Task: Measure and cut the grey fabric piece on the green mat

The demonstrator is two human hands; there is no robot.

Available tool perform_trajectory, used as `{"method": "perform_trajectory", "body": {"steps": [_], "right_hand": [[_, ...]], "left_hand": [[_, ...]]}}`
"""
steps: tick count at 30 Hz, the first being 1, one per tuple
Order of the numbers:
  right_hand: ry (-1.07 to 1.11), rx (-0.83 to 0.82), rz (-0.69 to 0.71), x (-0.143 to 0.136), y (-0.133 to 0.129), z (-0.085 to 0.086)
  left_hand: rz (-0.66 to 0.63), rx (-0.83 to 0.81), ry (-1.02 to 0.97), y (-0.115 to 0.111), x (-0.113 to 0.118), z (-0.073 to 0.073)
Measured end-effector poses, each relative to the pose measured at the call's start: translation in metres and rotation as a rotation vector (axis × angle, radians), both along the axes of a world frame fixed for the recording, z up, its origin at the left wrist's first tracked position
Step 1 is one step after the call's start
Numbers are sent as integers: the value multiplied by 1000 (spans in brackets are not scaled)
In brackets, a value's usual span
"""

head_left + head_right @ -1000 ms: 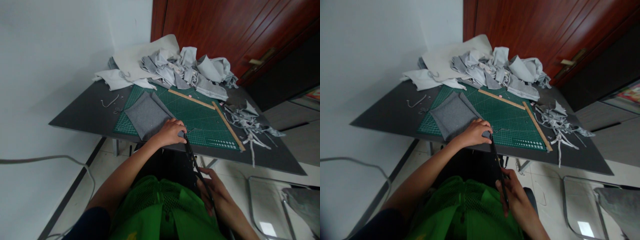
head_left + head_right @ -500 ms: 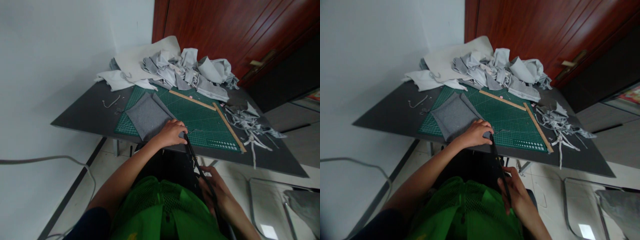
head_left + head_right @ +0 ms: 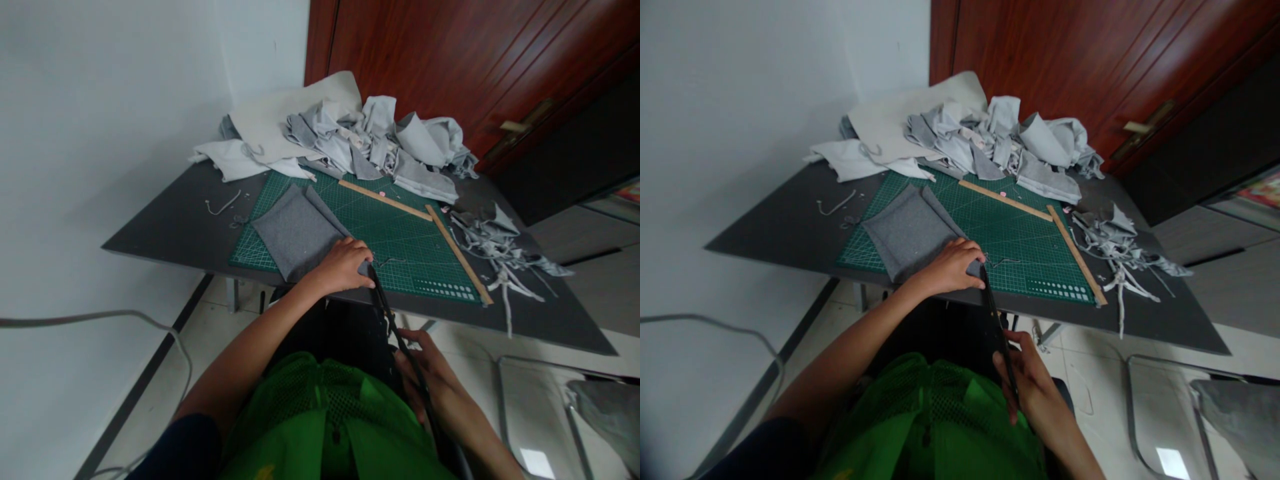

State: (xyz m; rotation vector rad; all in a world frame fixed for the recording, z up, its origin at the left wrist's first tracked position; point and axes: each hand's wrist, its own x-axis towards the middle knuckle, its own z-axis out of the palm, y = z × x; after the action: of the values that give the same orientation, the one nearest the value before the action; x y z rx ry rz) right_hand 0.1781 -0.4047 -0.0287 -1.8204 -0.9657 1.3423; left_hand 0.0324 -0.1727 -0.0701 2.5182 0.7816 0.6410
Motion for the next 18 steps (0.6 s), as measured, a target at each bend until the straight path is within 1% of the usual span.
{"method": "perform_trajectory", "body": {"steps": [5, 11, 14, 18], "right_hand": [[16, -1, -11, 1, -2, 0], [-14, -21, 21, -1, -2, 3], [-15, 5, 32, -1, -3, 0], [27, 16, 45, 1, -6, -9]], "left_hand": [[-8, -17, 4, -1, -1, 3], [-20, 2, -1, 1, 0, -2], [-11, 15, 7, 1, 0, -3], [16, 7, 3, 1, 1, -2]]}}
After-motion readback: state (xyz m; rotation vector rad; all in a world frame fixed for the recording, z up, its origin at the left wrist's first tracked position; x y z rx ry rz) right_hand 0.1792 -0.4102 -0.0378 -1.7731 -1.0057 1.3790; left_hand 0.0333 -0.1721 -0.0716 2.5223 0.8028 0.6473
